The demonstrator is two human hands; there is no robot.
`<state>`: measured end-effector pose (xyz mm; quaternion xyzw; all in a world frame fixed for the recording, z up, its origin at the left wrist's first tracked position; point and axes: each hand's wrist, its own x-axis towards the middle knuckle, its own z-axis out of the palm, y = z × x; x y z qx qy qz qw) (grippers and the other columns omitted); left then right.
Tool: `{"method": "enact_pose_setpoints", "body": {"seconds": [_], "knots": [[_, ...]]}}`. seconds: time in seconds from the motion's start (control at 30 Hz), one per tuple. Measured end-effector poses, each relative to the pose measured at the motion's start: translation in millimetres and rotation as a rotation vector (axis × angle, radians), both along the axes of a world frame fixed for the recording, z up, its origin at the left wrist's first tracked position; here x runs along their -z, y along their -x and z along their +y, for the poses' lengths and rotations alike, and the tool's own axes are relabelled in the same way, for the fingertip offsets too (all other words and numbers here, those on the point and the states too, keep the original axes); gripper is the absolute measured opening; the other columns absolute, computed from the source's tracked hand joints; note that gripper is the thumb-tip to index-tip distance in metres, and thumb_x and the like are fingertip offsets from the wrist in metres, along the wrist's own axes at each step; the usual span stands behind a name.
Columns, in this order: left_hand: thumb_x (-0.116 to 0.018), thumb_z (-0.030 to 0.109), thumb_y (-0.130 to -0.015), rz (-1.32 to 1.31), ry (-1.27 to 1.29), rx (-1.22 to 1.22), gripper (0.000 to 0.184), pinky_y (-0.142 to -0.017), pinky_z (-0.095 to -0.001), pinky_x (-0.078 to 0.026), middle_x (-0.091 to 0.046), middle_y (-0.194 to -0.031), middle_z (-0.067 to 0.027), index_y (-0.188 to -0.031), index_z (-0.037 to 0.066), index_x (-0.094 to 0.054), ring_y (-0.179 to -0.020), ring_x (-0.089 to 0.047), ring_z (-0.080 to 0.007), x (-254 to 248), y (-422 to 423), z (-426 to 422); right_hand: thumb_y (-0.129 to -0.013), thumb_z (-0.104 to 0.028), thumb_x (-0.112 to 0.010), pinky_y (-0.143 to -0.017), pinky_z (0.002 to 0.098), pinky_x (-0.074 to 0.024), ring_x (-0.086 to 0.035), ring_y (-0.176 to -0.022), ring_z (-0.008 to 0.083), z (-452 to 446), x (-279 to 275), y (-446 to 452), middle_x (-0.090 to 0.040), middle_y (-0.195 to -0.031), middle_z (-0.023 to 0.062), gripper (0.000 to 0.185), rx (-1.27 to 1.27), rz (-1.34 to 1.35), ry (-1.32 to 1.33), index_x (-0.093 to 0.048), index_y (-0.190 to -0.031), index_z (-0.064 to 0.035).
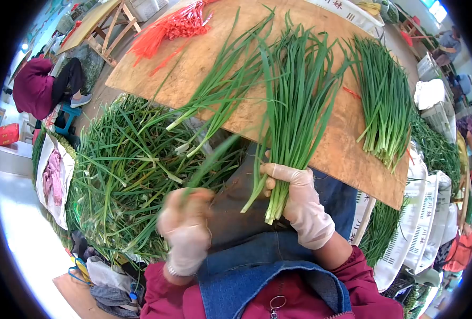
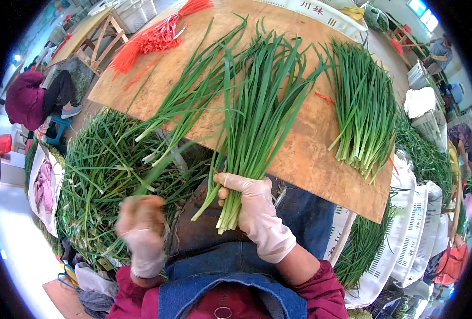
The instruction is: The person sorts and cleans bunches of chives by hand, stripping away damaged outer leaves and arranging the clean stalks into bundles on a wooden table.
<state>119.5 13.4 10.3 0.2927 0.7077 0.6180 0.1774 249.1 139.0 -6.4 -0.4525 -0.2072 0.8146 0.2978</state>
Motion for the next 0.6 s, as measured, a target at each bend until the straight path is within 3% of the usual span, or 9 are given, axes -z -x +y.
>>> {"method": "enact_pose_setpoints", "body": {"seconds": [0.1, 0.17, 0.27, 0.3, 0.37, 0.4, 0.43, 0.53, 0.6], "knots": [[-0.056, 0.021, -0.09, -0.039, -0.186, -0.38, 0.015, -0.033, -0.0154, -0.024, -0.052, -0.062, 0.0033, -0.083, 0.008, -0.06, -0.043, -0.039, -0.0011, 2.4, 50.6, -40.6, -0.072, 0.0, -0.065, -0.05, 0.0291, -0.0448, -0.054, -0.053, 0.0147, 1.8, -1.5, -2.2, -0.062, -0.078, 0.0114, 0.032, -0.026, 0.003, -0.009, -0.056, -0.102, 0.0018], [-0.055, 0.024, -0.089, 0.069, 0.152, -0.51, 0.02, -0.04, -0.0219, -0.036, -0.058, -0.07, -0.0042, -0.087, 0.005, -0.059, -0.047, -0.048, -0.0093, 4.2, 92.2, -85.0, -0.072, 0.0, -0.064, -0.05, 0.0291, -0.0448, -0.054, -0.053, 0.0146, 1.8, 0.5, -2.8, -0.062, -0.078, 0.0116, 0.032, -0.026, 0.003, -0.002, -0.055, -0.103, 0.0019], [-0.06, 0.024, -0.084, 1.062, 1.071, -0.417, 0.024, -0.057, -0.0342, -0.045, -0.058, -0.08, -0.012, -0.095, 0.002, -0.058, -0.066, -0.057, -0.0246, 29.6, 120.4, -110.4, -0.073, -0.001, -0.064, -0.05, 0.0291, -0.0448, -0.054, -0.054, 0.0144, 0.7, 1.2, -4.5, -0.062, -0.079, 0.0119, 0.032, -0.019, 0.02, 0.008, -0.055, -0.103, 0.0021], [-0.065, 0.023, -0.079, 1.101, 1.009, -0.427, 0.034, -0.07, -0.0426, -0.044, -0.056, -0.093, -0.0182, -0.102, 0.001, -0.056, -0.084, -0.055, -0.0358, 32.0, 109.1, -99.0, -0.073, -0.001, -0.064, -0.05, 0.0292, -0.0448, -0.055, -0.054, 0.0144, 0.4, 1.2, -5.3, -0.062, -0.079, 0.0121, 0.032, -0.014, 0.028, 0.01, -0.055, -0.104, 0.0022], [-0.064, 0.01, -0.08, 0.847, 0.59, -0.183, 0.032, -0.073, -0.0349, -0.047, -0.055, -0.106, -0.0157, -0.111, 0.002, -0.057, -0.093, -0.055, -0.0273, 26.9, 84.8, -65.4, -0.073, -0.002, -0.064, -0.05, 0.0293, -0.0451, -0.055, -0.054, 0.0142, -0.8, 2.2, -6.5, -0.062, -0.08, 0.0123, 0.032, -0.016, 0.024, 0.016, -0.055, -0.104, 0.0021], [-0.062, 0.002, -0.078, 0.665, 0.418, -0.068, 0.031, -0.071, -0.0295, -0.047, -0.056, -0.108, -0.0131, -0.109, 0.003, -0.059, -0.093, -0.055, -0.0223, 12.6, 59.6, -37.9, -0.073, -0.002, -0.064, -0.05, 0.0293, -0.0452, -0.055, -0.054, 0.0142, -0.6, 2.4, -6.9, -0.062, -0.08, 0.0124, 0.032, -0.018, 0.021, 0.015, -0.055, -0.104, 0.0021], [-0.063, -0.001, -0.075, 0.82, 0.279, 0.103, 0.033, -0.07, -0.0272, -0.047, -0.055, -0.112, -0.012, -0.108, 0.004, -0.06, -0.09, -0.055, -0.0194, 11.1, 50.3, -16.3, -0.074, -0.002, -0.064, -0.05, 0.0294, -0.0454, -0.055, -0.055, 0.0142, -0.4, 2.2, -7.2, -0.062, -0.08, 0.0125, 0.031, -0.023, 0.016, 0.012, -0.055, -0.104, 0.0021], [-0.062, -0.002, -0.072, 0.251, 0.257, 0.512, 0.045, -0.066, -0.0275, -0.048, -0.054, -0.116, -0.0149, -0.117, 0.001, -0.054, -0.072, -0.058, -0.0154, 0.1, 17.0, 42.6, -0.074, -0.003, -0.064, -0.05, 0.0294, -0.046, -0.055, -0.055, 0.0141, -0.9, 1.9, -10.3, -0.062, -0.082, 0.0128, 0.031, -0.031, 0.014, 0.007, -0.055, -0.104, 0.002], [-0.059, 0.001, -0.075, 0.418, 0.235, 0.603, 0.036, -0.065, -0.0312, -0.048, -0.058, -0.106, -0.0181, -0.112, 0.0, -0.056, -0.07, -0.06, -0.0246, 18.1, 12.2, 73.9, -0.074, -0.004, -0.064, -0.05, 0.0294, -0.0464, -0.055, -0.055, 0.0141, -0.1, 2.4, -14.3, -0.063, -0.082, 0.013, 0.031, -0.032, 0.031, 0.006, -0.055, -0.104, 0.0018]]}}
